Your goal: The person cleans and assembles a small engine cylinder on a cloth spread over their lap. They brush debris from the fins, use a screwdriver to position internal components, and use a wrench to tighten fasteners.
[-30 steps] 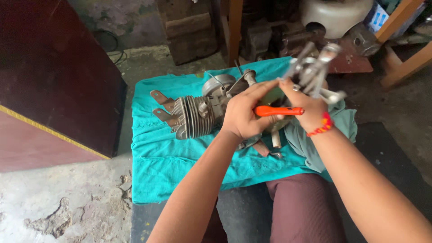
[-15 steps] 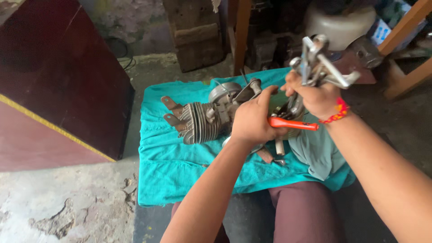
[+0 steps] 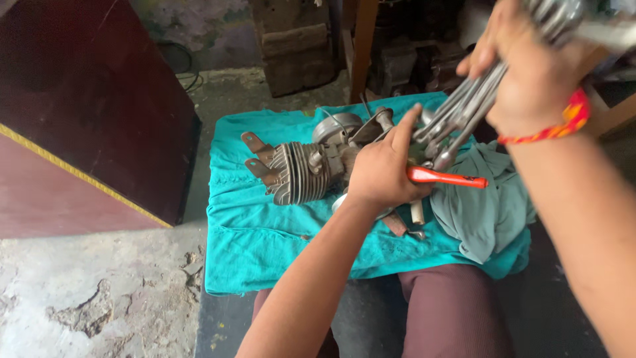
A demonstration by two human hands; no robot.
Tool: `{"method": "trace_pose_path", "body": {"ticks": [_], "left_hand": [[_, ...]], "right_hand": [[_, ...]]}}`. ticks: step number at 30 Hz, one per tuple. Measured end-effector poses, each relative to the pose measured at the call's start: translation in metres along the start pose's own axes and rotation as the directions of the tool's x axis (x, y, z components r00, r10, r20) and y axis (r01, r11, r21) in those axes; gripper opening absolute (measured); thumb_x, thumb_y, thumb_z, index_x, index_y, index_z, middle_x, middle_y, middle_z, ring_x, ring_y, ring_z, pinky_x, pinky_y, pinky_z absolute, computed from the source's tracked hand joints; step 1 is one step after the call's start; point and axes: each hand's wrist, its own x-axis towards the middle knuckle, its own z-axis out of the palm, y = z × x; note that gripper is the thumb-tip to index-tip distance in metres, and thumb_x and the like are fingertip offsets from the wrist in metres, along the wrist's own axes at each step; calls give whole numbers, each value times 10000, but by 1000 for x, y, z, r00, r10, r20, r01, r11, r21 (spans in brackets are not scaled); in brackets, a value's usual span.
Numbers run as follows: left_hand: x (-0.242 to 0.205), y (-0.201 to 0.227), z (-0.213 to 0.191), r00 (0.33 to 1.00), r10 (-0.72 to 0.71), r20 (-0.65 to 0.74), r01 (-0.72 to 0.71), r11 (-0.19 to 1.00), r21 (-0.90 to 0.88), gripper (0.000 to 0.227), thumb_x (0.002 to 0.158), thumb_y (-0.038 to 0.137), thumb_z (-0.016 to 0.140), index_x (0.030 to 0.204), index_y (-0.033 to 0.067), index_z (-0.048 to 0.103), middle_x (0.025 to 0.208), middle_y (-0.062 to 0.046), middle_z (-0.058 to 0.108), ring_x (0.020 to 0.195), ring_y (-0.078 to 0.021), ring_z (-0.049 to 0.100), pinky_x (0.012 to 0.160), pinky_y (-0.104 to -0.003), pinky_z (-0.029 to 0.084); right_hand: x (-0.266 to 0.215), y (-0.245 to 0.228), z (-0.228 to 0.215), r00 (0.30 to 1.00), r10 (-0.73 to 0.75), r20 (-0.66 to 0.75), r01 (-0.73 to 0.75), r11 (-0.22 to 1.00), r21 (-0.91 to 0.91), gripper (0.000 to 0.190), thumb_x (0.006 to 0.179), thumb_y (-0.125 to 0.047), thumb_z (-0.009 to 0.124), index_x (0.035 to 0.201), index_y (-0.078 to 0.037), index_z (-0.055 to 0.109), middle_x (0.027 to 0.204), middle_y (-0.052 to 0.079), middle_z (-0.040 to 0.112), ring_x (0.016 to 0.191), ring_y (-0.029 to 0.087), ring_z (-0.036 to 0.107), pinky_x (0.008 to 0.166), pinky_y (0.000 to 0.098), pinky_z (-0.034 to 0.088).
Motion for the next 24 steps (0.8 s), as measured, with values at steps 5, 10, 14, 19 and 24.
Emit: {"method": "trace_pose_path", "body": {"ticks": [5, 10, 14, 19, 24], "left_hand": [[0, 2, -3, 1000, -10, -14, 10, 999, -38, 1159, 578, 391, 871, 1520, 17, 309, 1188, -189, 698, 967, -419, 692, 825, -486, 543], [-2, -1, -3, 999, 38, -28, -38, 999, -16, 972, 625, 404, 892, 1421, 79, 437, 1180, -193, 704, 1005, -425, 690, 852, -490, 547], [-3, 2, -7, 999, 33, -3, -33, 999, -37, 899, 610, 392, 895, 1356, 113, 479, 1140, -178, 716, 989, -426, 686, 838, -493, 540], [-3, 4, -10, 999, 32, -7, -33, 998, -55, 875, 598, 368, 894, 1326, 115, 481, 1121, -168, 718, 995, -417, 685, 838, -484, 540], [-1, 8, -12, 999, 48, -24, -50, 997, -64, 796, 603, 346, 888, 1283, 137, 532, 1142, -131, 705, 989, -398, 684, 826, -474, 541]], "right_hand": [[41, -32, 3, 999, -7, -42, 1, 988, -152, 189, 1099, -83, 580, 918, -32, 589, 797, 89, 620, 691, 203, 628, 721, 370, 584], [40, -21, -22, 996, -63, -66, 54, 991, -122, 201, 1089, -81, 541, 894, -34, 556, 792, 105, 602, 666, 229, 586, 700, 385, 547], [32, 5, -94, 991, -25, -131, 17, 998, -60, 313, 1159, -176, 508, 883, -28, 525, 784, 86, 522, 670, 218, 513, 757, 382, 525], [40, 45, -206, 990, -49, -132, 49, 999, -3, 439, 1238, -292, 442, 882, -35, 460, 796, 77, 445, 696, 204, 453, 793, 369, 487], [31, 43, -185, 975, -129, -182, 102, 983, -150, 339, 1215, -256, 571, 948, -53, 523, 815, 58, 491, 652, 182, 482, 705, 370, 506]]}}
